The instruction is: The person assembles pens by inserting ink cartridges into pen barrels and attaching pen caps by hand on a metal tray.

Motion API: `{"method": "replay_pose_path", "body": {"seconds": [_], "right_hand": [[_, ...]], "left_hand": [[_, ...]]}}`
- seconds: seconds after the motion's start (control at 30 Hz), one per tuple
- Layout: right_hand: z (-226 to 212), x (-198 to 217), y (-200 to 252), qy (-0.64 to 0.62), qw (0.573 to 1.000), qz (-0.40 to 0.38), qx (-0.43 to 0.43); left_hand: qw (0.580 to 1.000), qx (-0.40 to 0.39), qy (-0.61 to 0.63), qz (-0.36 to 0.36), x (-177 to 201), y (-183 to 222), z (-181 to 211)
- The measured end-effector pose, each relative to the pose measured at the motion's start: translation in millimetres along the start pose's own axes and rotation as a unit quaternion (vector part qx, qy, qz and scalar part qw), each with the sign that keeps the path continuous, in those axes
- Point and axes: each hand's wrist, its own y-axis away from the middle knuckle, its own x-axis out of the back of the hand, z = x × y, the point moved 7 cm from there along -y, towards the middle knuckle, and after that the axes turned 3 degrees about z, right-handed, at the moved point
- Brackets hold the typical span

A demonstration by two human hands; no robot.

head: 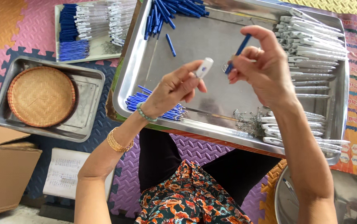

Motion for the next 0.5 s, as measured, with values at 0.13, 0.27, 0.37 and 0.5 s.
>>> {"method": "replay_pose_path", "body": {"seconds": [0.13, 0.27, 0.37, 0.5], "right_hand": [[-8.2, 10.6, 13.7, 0.015, 0.997, 0.004, 0.072], [-17.7, 18.8, 24.7, 0.048, 0.992, 0.066, 0.092], [-20.8, 19.9, 30.1, 0.059, 0.989, 0.062, 0.119], [-20.5, 19.1, 34.9, 0.041, 0.989, 0.054, 0.132]], "left_hand": [[0.999, -0.005, 0.005, -0.047, -14.7, -5.2, -0.2], [0.998, 0.001, -0.008, -0.065, -24.1, -8.1, 2.5], [0.997, 0.013, 0.007, -0.080, -29.3, -8.5, 1.5], [0.994, 0.049, 0.004, -0.095, -34.8, -7.2, -2.0]]}}
